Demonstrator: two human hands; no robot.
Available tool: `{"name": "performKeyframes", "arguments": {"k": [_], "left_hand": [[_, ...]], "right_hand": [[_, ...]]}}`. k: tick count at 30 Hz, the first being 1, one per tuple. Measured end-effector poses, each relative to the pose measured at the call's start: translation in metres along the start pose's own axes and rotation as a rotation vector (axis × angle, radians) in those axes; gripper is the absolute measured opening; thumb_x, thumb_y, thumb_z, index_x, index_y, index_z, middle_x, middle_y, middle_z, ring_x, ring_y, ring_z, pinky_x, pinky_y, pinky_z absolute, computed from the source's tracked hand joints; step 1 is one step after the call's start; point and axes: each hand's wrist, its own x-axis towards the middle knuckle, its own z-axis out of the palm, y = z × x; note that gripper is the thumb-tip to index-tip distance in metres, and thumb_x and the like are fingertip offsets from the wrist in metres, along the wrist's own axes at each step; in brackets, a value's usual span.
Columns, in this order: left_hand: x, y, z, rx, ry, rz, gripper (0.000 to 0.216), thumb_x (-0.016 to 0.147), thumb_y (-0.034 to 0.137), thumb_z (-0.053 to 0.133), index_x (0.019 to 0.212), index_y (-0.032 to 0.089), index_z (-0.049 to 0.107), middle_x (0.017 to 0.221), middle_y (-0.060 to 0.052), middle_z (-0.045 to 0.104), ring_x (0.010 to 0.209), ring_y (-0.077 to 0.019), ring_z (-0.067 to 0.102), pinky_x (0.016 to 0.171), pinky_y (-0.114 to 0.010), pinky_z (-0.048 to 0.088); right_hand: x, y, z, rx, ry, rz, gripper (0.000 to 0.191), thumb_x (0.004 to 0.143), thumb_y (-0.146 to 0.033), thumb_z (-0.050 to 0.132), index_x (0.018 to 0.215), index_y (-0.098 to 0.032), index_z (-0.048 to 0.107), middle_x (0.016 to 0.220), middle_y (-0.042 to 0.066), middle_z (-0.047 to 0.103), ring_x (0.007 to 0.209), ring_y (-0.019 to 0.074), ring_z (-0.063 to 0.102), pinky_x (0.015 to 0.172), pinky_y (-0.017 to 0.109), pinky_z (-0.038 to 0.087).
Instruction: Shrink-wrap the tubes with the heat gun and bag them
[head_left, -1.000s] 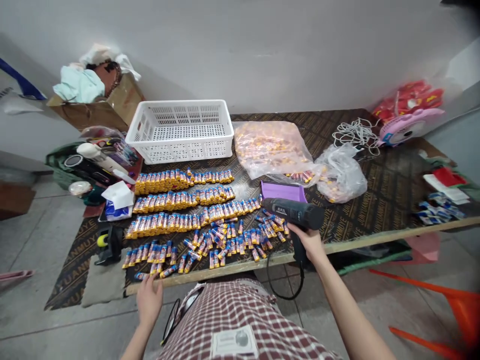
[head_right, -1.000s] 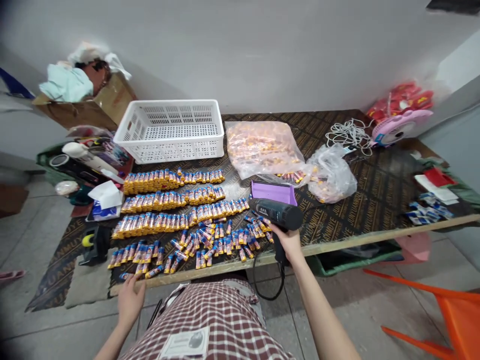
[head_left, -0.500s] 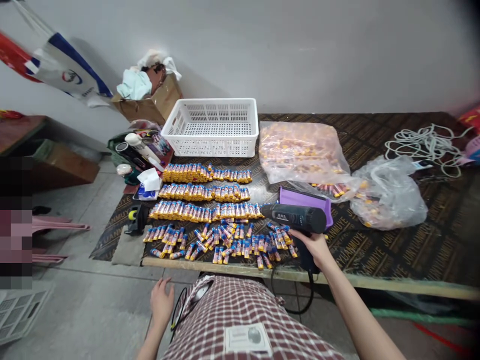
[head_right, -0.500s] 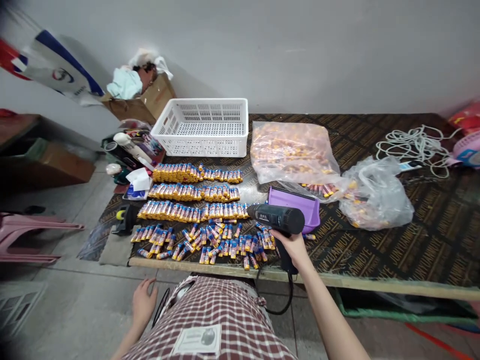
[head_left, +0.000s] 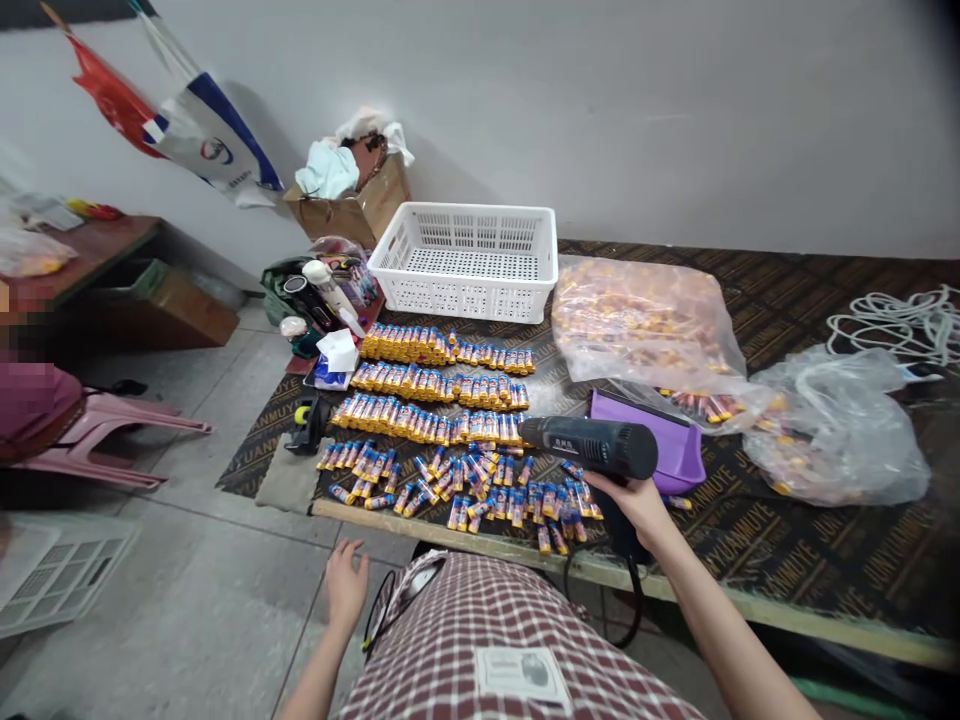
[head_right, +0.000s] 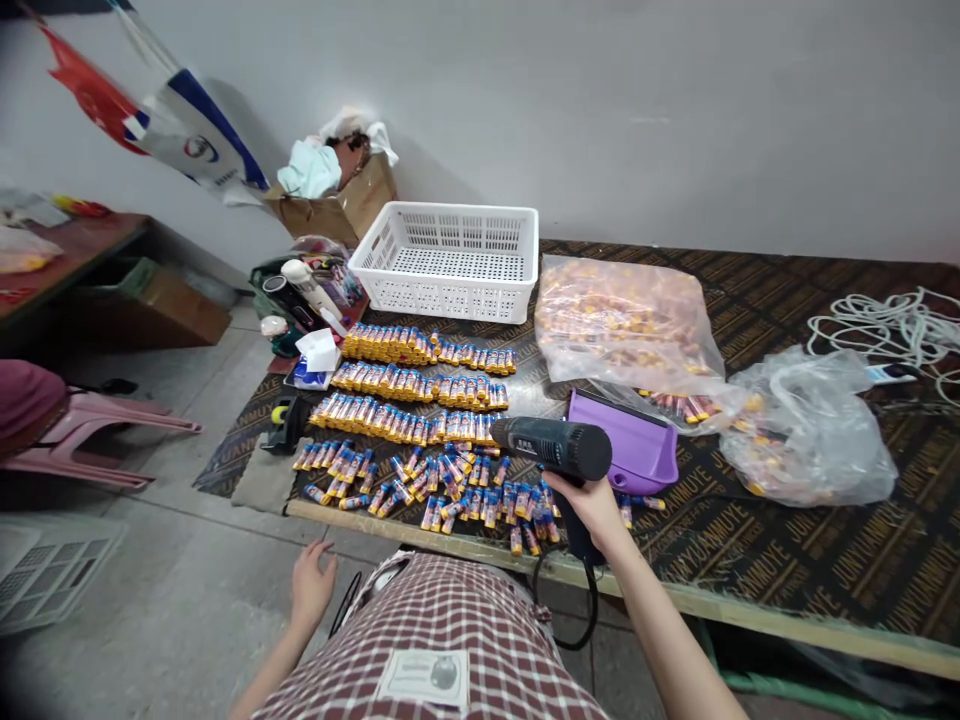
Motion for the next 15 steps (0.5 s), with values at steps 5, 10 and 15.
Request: {"name": "performKeyframes", "arguments": {"k": [5, 10, 15], "left_hand": [[0.004, -0.019, 0.002, -0.031, -0.002, -0.005, 0.036, 0.078, 0.026, 0.041, 0.101, 0.010, 0.063, 0.117, -0.017, 0.055, 0.112, -0.0277, 0.050, 0.097, -0.039, 0.039], [0.012, -0.035, -0.001, -0.042, -0.023, -0.052, 0.035, 0.079, 0.023, 0.041, 0.103, 0.010, 0.062, 0.119, -0.017, 0.054, 0.115, -0.0273, 0.048, 0.097, -0.038, 0.039], [0.027, -0.047, -0.009, -0.051, -0.033, -0.077, 0.033, 0.080, 0.021, 0.042, 0.104, 0.010, 0.062, 0.119, -0.016, 0.054, 0.115, -0.0258, 0.048, 0.098, -0.037, 0.037]], "right_hand": [[-0.002, -0.011, 0.023, -0.020, -0.023, 0.035, 0.039, 0.053, -0.037, 0.079, 0.084, -0.015, 0.071, 0.090, 0.009, 0.072, 0.089, 0.0278, 0.064, 0.085, 0.044, 0.048], [-0.004, -0.023, 0.050, -0.066, -0.033, 0.032, 0.036, 0.052, -0.039, 0.079, 0.077, -0.016, 0.070, 0.079, 0.008, 0.072, 0.087, 0.0288, 0.063, 0.080, 0.044, 0.050], [-0.004, -0.029, 0.077, -0.078, -0.048, 0.024, 0.038, 0.053, -0.039, 0.079, 0.082, -0.016, 0.068, 0.084, 0.007, 0.072, 0.087, 0.0282, 0.063, 0.078, 0.042, 0.051]]}}
